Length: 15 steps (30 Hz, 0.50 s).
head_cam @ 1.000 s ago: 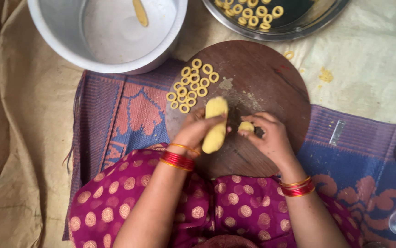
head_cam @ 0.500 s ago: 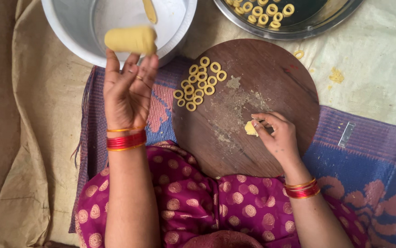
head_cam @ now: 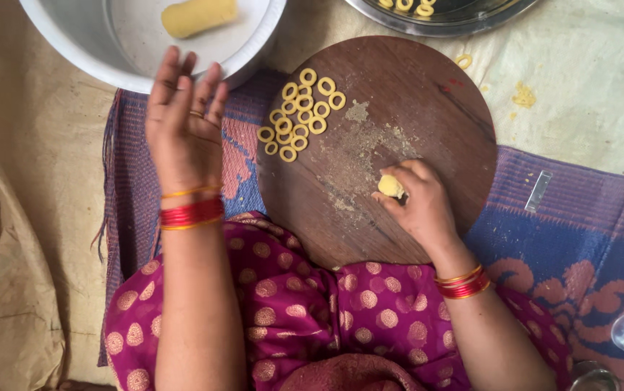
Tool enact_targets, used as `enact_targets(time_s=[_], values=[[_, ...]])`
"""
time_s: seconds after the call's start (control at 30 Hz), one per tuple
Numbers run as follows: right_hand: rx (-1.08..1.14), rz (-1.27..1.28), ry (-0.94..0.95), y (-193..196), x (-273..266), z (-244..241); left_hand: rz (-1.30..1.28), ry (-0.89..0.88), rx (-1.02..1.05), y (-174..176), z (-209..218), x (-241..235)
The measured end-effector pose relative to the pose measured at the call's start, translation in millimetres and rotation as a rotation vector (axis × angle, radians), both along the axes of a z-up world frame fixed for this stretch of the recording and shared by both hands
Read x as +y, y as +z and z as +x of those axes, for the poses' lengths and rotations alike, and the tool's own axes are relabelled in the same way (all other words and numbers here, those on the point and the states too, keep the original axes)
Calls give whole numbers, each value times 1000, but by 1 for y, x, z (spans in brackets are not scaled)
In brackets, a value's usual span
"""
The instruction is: The person rolls a piece of dough into a thin rope on a wooden board, then shapes the rope into small rings by hand. The finished rings are placed on the board alongside previously made ones.
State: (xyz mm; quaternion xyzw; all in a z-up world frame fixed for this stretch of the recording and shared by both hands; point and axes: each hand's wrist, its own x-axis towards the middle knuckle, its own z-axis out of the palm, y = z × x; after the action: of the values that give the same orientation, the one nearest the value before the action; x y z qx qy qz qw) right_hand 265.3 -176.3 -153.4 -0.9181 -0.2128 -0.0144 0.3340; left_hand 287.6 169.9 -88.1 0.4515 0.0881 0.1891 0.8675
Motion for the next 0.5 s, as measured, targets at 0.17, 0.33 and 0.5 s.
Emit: enact_targets(time_s=[0.17,0.33,0.5], values=[[646,967,48,17,9,-3,-93,-90,145,-4,-10,-113],[567,1129,271,36,41,-53,121,-178,254,-58,-31,-184],[288,1060,-18,67,25,-14,391,-469,98,-36,-87,-242]])
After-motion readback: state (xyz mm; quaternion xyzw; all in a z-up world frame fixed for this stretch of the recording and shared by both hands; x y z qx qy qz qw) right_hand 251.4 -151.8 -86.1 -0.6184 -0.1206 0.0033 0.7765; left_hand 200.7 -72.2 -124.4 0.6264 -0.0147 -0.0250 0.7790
